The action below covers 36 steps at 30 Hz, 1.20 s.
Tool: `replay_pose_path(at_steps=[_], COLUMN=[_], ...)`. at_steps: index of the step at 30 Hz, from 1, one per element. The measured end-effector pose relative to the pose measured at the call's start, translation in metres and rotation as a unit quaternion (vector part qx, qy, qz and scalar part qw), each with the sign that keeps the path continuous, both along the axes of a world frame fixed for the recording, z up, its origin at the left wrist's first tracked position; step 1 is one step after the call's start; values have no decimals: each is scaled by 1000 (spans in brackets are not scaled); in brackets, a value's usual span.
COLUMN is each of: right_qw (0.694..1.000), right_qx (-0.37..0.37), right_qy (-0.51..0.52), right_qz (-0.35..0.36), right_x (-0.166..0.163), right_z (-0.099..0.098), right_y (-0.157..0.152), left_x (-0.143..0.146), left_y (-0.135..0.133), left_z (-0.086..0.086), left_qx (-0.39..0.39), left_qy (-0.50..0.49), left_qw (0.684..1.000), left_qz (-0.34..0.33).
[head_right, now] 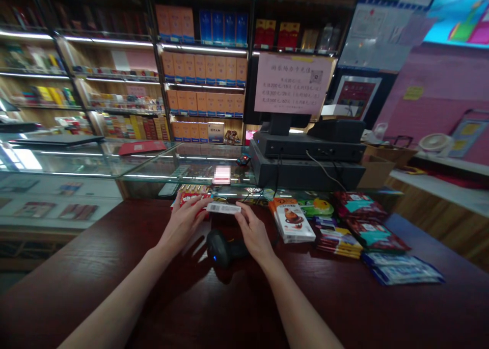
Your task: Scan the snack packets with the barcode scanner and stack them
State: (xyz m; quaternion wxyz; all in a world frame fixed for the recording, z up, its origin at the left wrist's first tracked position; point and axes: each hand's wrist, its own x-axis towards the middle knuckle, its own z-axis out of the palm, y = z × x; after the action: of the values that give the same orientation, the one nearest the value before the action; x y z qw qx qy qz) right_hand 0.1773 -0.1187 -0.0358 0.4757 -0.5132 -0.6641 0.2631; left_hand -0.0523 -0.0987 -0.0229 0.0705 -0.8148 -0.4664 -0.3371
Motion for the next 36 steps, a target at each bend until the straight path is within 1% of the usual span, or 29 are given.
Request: replay_pose_path(at_steps=[4,8,11,14,18,20,23,26,28,31,36], right_qw=[1000,1000,1000,999,999,998,991,970,953,936,924], right_qx=[0,11,15,22,30,21,-4,-17,-14,6,51], right_qy=[4,10,17,14,-24,-55,-122,-202,-250,-298,-336], right_qz=[-13,-14,-12,-27,-35,-15,60,137,169,187,175], right_x=[5,8,11,16,24,27,32,36,38,38,30], right_z=[-5,-9,-14,-18,-17,-13,-7,-3,-2,-5,-15], right_y=[4,8,11,10,0,-7,-20,-31,-36,-38,-34], left_x=[3,6,6,4,0,-2,-3,-2,-1,-1,-1], left_y=[-3,-3,0,4,11,15,18,20,21,21,20], left_z=[-1,-4,-10,-17,-26,-29,-32,-33,-34,-35,-35], left_qx=[11,55,89,117,152,164,168,166,166,164,159], left_qy=[25,35,47,43,20,12,7,2,-3,-6,-7], left_qw=[1000,998,994,991,988,986,985,985,985,985,986], left_qz=[-2,25,39,40,36,37,41,46,49,50,50])
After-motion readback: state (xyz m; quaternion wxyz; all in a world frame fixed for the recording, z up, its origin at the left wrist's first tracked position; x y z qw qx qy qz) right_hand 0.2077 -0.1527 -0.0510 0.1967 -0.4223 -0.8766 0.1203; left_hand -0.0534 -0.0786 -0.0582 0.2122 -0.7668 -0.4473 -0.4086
